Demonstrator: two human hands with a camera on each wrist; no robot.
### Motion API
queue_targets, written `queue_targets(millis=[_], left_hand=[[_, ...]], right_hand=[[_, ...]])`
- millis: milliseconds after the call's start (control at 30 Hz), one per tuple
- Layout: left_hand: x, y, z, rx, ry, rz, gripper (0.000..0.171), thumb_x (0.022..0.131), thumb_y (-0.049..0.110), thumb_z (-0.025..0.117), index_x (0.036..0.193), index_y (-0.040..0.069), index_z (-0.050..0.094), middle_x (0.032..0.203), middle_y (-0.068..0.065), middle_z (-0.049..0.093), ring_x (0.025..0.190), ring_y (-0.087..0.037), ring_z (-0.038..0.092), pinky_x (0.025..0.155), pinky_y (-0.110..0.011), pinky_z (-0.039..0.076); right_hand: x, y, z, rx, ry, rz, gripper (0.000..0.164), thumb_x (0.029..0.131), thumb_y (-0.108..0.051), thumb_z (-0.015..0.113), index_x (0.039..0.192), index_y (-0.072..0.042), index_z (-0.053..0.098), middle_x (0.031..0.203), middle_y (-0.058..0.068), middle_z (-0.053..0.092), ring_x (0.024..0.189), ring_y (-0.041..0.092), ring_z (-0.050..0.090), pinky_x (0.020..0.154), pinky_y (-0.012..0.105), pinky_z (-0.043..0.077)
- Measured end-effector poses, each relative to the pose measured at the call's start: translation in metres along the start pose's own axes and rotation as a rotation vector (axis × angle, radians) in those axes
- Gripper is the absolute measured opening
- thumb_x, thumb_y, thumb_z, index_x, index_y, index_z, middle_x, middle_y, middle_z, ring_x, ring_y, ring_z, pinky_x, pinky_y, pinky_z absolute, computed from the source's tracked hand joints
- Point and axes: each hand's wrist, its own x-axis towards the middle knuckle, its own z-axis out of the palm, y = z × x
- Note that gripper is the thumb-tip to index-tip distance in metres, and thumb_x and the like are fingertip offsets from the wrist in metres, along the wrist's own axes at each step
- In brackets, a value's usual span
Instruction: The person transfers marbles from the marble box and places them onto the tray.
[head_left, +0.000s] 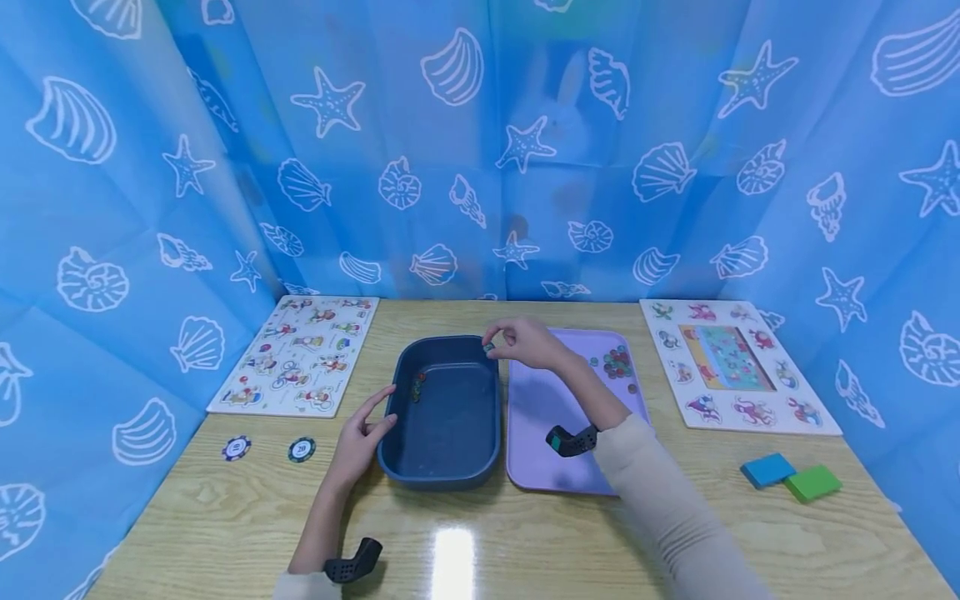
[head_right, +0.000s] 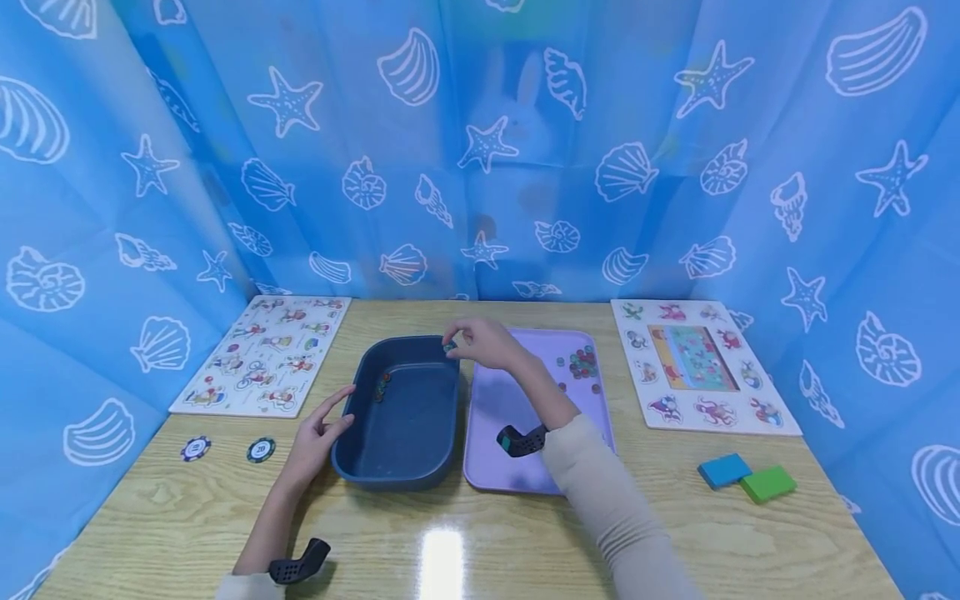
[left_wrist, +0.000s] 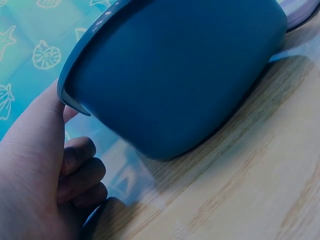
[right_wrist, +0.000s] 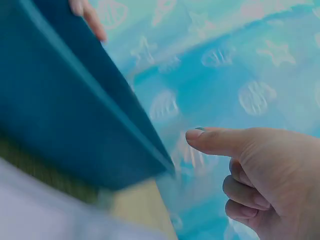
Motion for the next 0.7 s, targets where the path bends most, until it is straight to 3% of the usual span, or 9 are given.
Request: queue_targets(millis=[100,167,267,367,433,567,700], left_hand=[[0.0,-0.001,0.0,0.0,0.001,0.003,0.044,0.09,0.014,0.053,0.133,0.014,0.043,0.059,-0.006,0.046,0.037,-0.008,0.044,0.051,-0.023,0.045],[0.0,-0.002,0.0,0.003,0.001,0.004,0.044,0.09,0.014,0.053,0.133,0.014,0.043,0.059,-0.008,0.046,0.037,-0.008,0.044,0.05,-0.023,0.044],[0.0,-0.002,0.0,0.008,-0.005,0.0,0.044,0.091,0.015,0.052,0.134,0.015,0.042,0.088,-0.015,0.056,0.038,-0.008,0.045,0.05,-0.022,0.044],[0.0,-0.003,-0.001,0.017,-0.009,-0.012,0.044,0.091,0.016,0.051,0.134,0.016,0.041,0.122,-0.013,0.047,0.039,-0.009,0.046,0.051,-0.022,0.044],[0.0,-0.003,-0.001,0.017,-0.01,-0.018,0.044,0.092,0.017,0.051,0.134,0.017,0.041,0.121,-0.015,0.047,0.04,-0.009,0.046,0.051,-0.022,0.044],[0.0,-0.003,0.0,0.016,-0.01,-0.018,0.044,0.092,0.018,0.051,0.135,0.017,0.041,0.098,-0.02,0.048,0.039,-0.009,0.045,0.051,-0.022,0.043],[0.001,-0.003,0.0,0.013,-0.01,-0.011,0.044,0.091,0.017,0.052,0.135,0.016,0.041,0.107,-0.021,0.051,0.039,-0.01,0.046,0.052,-0.022,0.045]], right_hand=[[-0.017,0.025,-0.009,0.013,0.046,0.037,0.02,0.081,-0.022,0.067,0.098,-0.011,0.066,0.048,-0.003,0.029,0.044,0.013,0.025,0.048,0.027,0.028],[-0.029,0.043,-0.011,0.002,0.06,0.071,0.018,0.08,-0.019,0.067,0.096,-0.011,0.067,0.048,-0.003,0.029,0.044,0.013,0.025,0.047,0.027,0.027],[-0.046,0.068,-0.011,-0.041,0.047,0.117,0.016,0.079,-0.017,0.068,0.094,-0.01,0.067,0.049,-0.003,0.031,0.045,0.012,0.027,0.046,0.026,0.027],[-0.06,0.088,-0.011,-0.081,0.014,0.179,0.015,0.079,-0.018,0.068,0.092,-0.012,0.067,0.051,-0.003,0.034,0.046,0.011,0.03,0.046,0.025,0.03],[-0.067,0.096,-0.011,-0.092,0.002,0.215,0.014,0.078,-0.017,0.069,0.092,-0.013,0.067,0.053,-0.004,0.035,0.047,0.01,0.032,0.046,0.025,0.031],[-0.077,0.106,-0.015,-0.109,0.014,0.235,0.015,0.076,-0.015,0.069,0.09,-0.011,0.066,0.054,-0.004,0.035,0.048,0.011,0.034,0.048,0.026,0.032],[-0.082,0.111,-0.018,-0.107,0.049,0.242,0.018,0.077,-0.014,0.069,0.095,-0.011,0.065,0.049,-0.003,0.035,0.043,0.011,0.038,0.046,0.025,0.033]])
